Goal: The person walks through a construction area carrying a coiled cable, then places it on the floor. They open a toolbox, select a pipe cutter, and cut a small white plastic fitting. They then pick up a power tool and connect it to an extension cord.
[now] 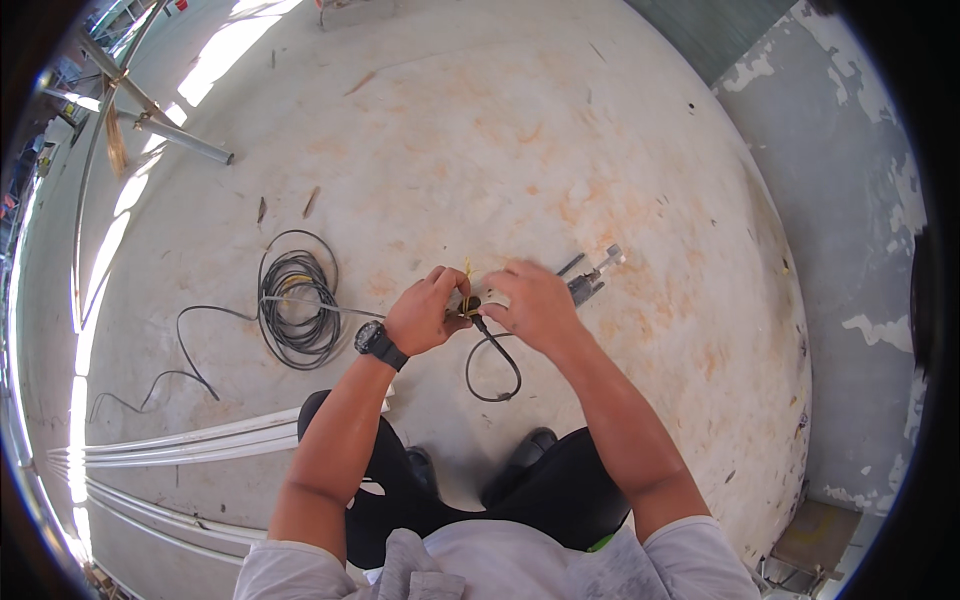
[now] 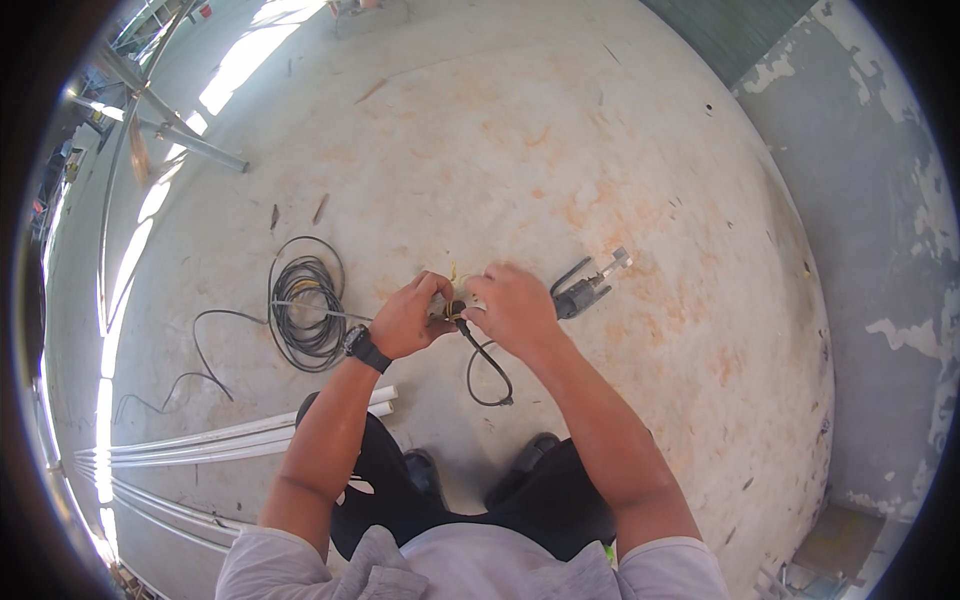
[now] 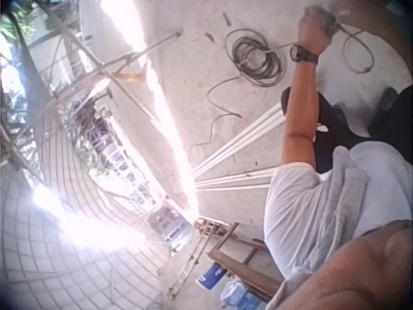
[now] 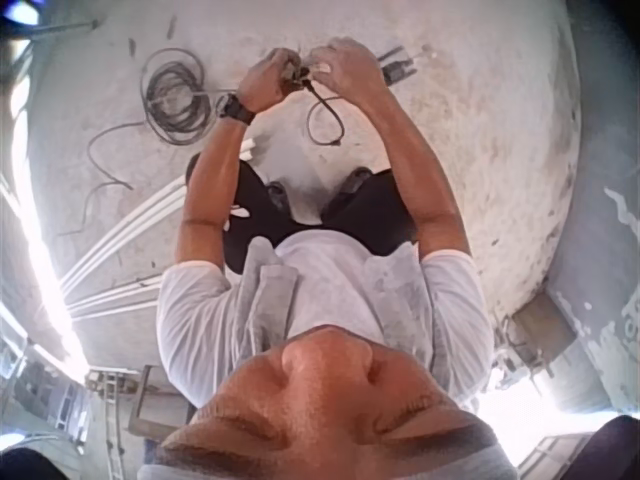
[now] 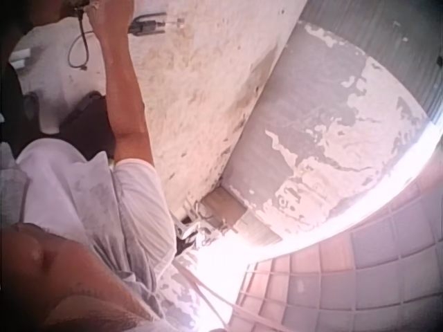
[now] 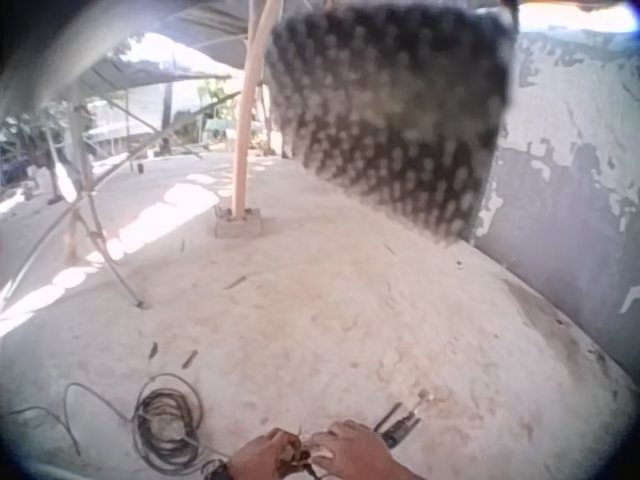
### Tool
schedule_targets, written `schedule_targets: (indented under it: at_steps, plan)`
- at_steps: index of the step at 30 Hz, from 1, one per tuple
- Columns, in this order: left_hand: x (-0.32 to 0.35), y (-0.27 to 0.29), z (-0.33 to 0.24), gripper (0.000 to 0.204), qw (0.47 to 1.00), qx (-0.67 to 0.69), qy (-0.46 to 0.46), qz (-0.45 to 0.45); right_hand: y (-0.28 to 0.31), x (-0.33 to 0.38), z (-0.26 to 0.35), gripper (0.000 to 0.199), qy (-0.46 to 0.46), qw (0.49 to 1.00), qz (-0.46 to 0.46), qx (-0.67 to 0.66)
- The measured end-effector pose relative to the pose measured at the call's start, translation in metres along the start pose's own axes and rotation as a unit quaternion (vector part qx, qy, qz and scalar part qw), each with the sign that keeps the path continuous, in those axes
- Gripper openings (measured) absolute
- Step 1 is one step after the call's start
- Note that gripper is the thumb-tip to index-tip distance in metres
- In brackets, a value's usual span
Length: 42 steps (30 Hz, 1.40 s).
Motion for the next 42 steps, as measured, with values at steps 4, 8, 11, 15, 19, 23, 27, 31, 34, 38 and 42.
schedule_targets:
  at_steps: [4,8,11,15,19,23,27,31,34,38,42]
  plan:
    - [0.004,0.001,-0.005,0.043,0.999,-0.014,-0.014,0.035,0.012,-0.004,-0.006,0.042,0.076,0.997,-0.032,0.013]
    - [0.005,-0.004,-0.012,0.043,0.996,-0.026,-0.072,0.047,-0.008,0.003,-0.022,0.056,-0.101,0.954,0.254,-0.122]
    - [0.005,-0.002,-0.019,0.042,0.991,-0.068,-0.118,0.018,-0.012,0.004,-0.020,0.055,-0.105,0.944,0.277,-0.144]
    - [0.006,0.017,-0.024,0.040,0.967,-0.156,-0.065,-0.188,-0.009,0.002,-0.026,0.057,-0.184,0.951,0.170,-0.181]
    - [0.014,0.014,-0.004,0.026,0.970,-0.064,0.115,-0.204,-0.016,0.002,-0.024,0.060,-0.177,0.962,0.088,-0.186]
    - [0.029,-0.010,0.022,0.028,0.898,0.278,0.289,-0.180,-0.031,0.004,-0.017,0.061,-0.148,0.979,0.016,-0.140]
    - [0.035,-0.007,0.024,0.037,0.922,0.198,0.254,-0.217,-0.044,0.003,-0.001,0.060,-0.086,0.990,-0.075,-0.082]
    - [0.037,-0.003,0.020,0.040,0.927,0.199,0.251,-0.195,-0.051,0.004,0.009,0.056,-0.058,0.994,-0.080,-0.047]
    - [0.038,-0.005,0.025,0.041,0.861,0.350,0.319,-0.184,-0.050,0.004,0.014,0.055,-0.033,0.992,-0.113,-0.042]
    - [0.037,-0.002,0.033,0.042,0.764,0.530,0.336,-0.154,-0.048,0.002,0.016,0.057,-0.016,0.987,-0.148,-0.057]
    - [0.037,0.000,0.034,0.041,0.760,0.549,0.324,-0.126,-0.045,-0.002,0.018,0.057,0.015,0.983,-0.160,-0.083]
Point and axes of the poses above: each hand's wrist, its own x-axis away from the middle knuckle, its own y-axis out of the back of the hand, z = x × y, the point moved 4 cm from there along -x, towards the middle knuckle, and after that the axes turned 7 degrees about -z, right-handed, at the moved point
